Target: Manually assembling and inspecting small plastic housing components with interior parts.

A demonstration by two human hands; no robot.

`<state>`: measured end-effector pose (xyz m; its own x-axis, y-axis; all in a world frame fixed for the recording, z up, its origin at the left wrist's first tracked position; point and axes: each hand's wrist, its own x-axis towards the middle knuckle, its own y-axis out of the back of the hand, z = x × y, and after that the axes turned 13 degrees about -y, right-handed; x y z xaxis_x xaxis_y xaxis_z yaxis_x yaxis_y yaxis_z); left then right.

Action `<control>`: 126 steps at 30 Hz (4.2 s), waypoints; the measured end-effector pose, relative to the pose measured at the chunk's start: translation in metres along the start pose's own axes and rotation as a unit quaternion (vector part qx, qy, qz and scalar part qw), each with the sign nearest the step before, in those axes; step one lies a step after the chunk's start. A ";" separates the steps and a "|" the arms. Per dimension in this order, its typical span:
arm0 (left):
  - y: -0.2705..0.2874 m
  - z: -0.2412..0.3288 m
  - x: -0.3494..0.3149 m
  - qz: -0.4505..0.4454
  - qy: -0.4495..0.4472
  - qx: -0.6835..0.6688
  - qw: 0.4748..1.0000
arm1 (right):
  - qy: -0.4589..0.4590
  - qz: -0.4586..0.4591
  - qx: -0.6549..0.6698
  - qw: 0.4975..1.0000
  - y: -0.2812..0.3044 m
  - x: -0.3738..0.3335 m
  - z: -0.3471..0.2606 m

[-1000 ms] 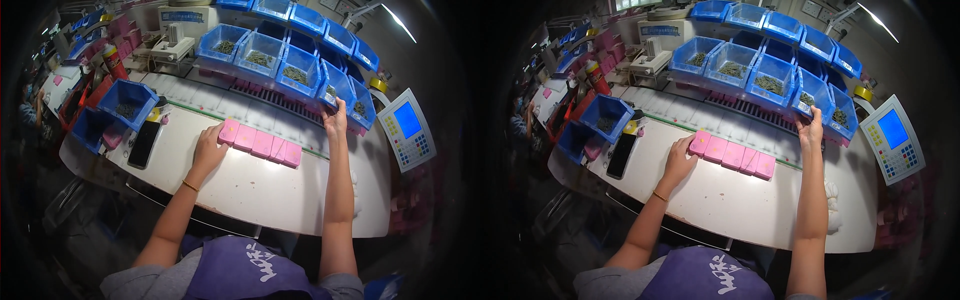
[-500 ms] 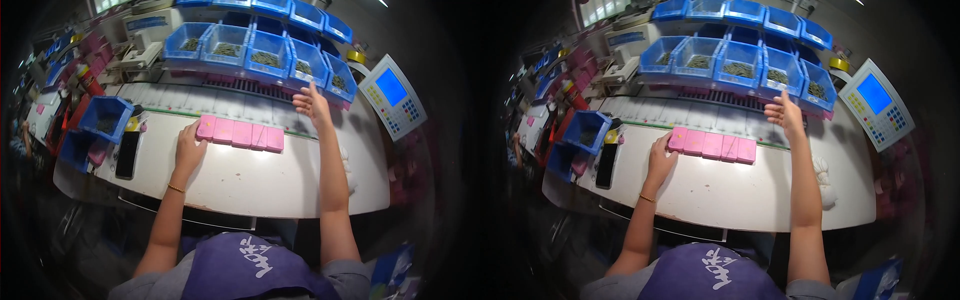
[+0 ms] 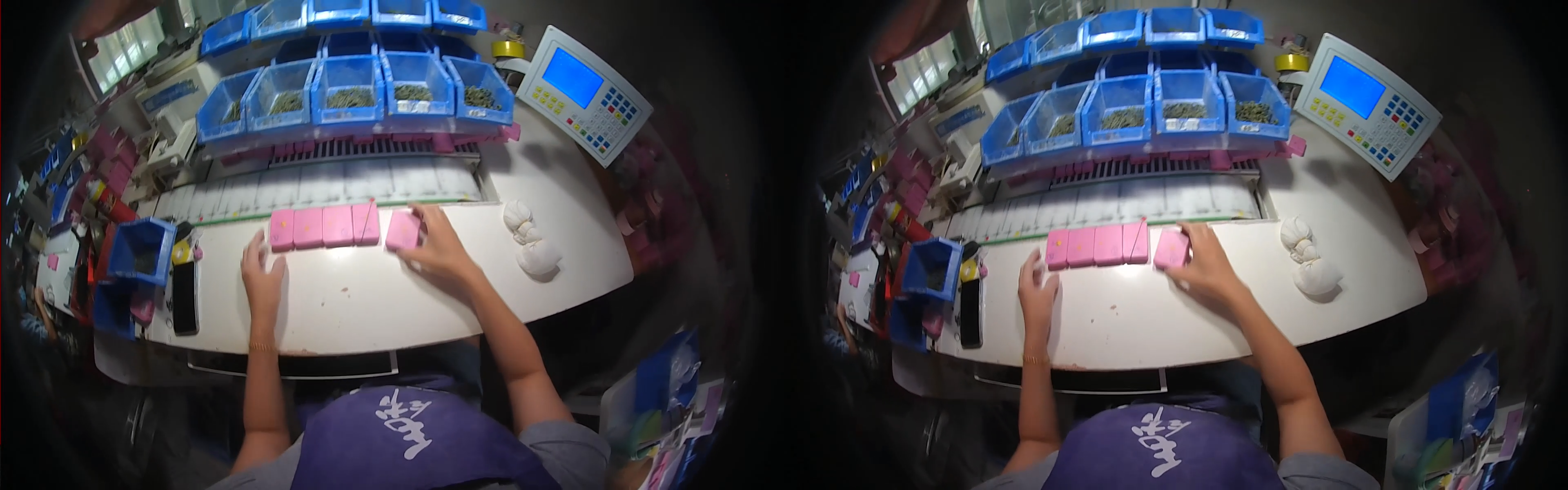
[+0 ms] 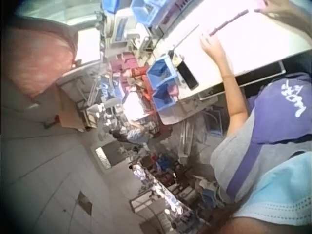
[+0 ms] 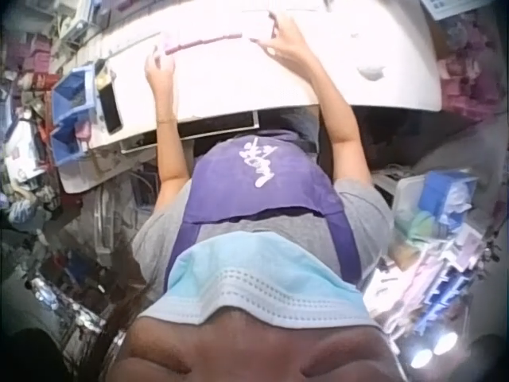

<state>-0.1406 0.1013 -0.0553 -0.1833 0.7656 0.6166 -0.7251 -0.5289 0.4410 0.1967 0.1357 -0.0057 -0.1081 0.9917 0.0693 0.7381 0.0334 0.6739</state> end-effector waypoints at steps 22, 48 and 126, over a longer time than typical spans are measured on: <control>-0.027 0.153 -0.088 -0.207 0.002 -0.327 0.922 | -0.106 -0.225 0.464 0.850 -0.039 -0.156 -0.035; -0.031 0.148 -0.090 -0.201 -0.083 -0.241 0.946 | 0.061 0.066 0.203 0.975 -0.062 -0.149 -0.034; -0.027 0.152 -0.089 -0.212 -0.050 -0.225 0.950 | 0.040 -0.007 0.181 0.983 -0.048 -0.147 -0.037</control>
<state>-0.0042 -0.0081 -0.0227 0.2349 0.8246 0.5146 -0.9343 0.0455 0.3537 0.1523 -0.0166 -0.0210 -0.1621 0.9782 0.1296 0.9230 0.1039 0.3704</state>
